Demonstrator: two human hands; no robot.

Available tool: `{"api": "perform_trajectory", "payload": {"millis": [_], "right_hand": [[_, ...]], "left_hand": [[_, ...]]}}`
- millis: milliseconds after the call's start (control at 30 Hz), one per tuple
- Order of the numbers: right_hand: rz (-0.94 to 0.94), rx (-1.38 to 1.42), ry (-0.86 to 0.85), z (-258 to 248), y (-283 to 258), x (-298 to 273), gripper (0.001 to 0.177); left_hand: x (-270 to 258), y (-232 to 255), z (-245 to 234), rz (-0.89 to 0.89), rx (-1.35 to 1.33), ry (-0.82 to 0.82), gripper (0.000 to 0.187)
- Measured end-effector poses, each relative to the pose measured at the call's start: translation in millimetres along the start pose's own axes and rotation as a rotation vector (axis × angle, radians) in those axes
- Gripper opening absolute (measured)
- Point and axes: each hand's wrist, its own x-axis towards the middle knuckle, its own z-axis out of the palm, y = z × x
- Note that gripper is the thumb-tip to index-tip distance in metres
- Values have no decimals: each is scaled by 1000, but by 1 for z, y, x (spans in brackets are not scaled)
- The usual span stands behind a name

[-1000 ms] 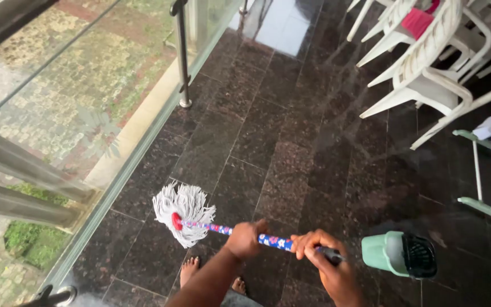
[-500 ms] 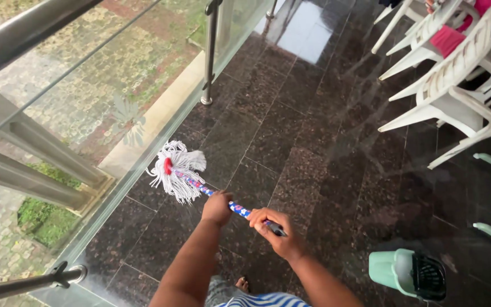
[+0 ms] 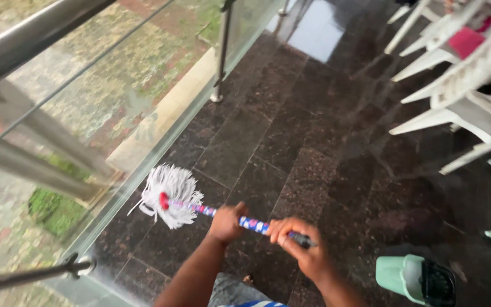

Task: Mopping a tiled balcony floor using a mop and a bucket.

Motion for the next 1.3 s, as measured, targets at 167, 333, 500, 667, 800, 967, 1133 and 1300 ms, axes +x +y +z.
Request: {"api": "perform_trajectory", "payload": {"millis": [167, 333, 500, 667, 800, 967, 1133, 1300], "right_hand": [[-66, -48, 110, 18, 40, 39, 10], [-85, -6, 17, 18, 72, 64, 15], [-4, 32, -27, 8, 54, 49, 16], [115, 123, -46, -5, 27, 16, 16], [138, 29, 66, -31, 0, -6, 17], [118, -69, 209, -60, -47, -28, 17], [9, -313, 393, -67, -44, -53, 18], [-3, -355, 524, -84, -11, -67, 14]], "left_hand": [[25, -35, -16, 25, 94, -13, 20], [31, -69, 0, -210, 40, 105, 23], [-5, -43, 0, -246, 69, 80, 18], [-48, 4, 10, -298, 32, 93, 11], [-39, 56, 16, -301, -125, -4, 12], [3, 112, 36, -18, -289, -63, 24], [36, 140, 80, 44, -323, -225, 19], [67, 135, 149, 141, -407, -223, 19]]}}
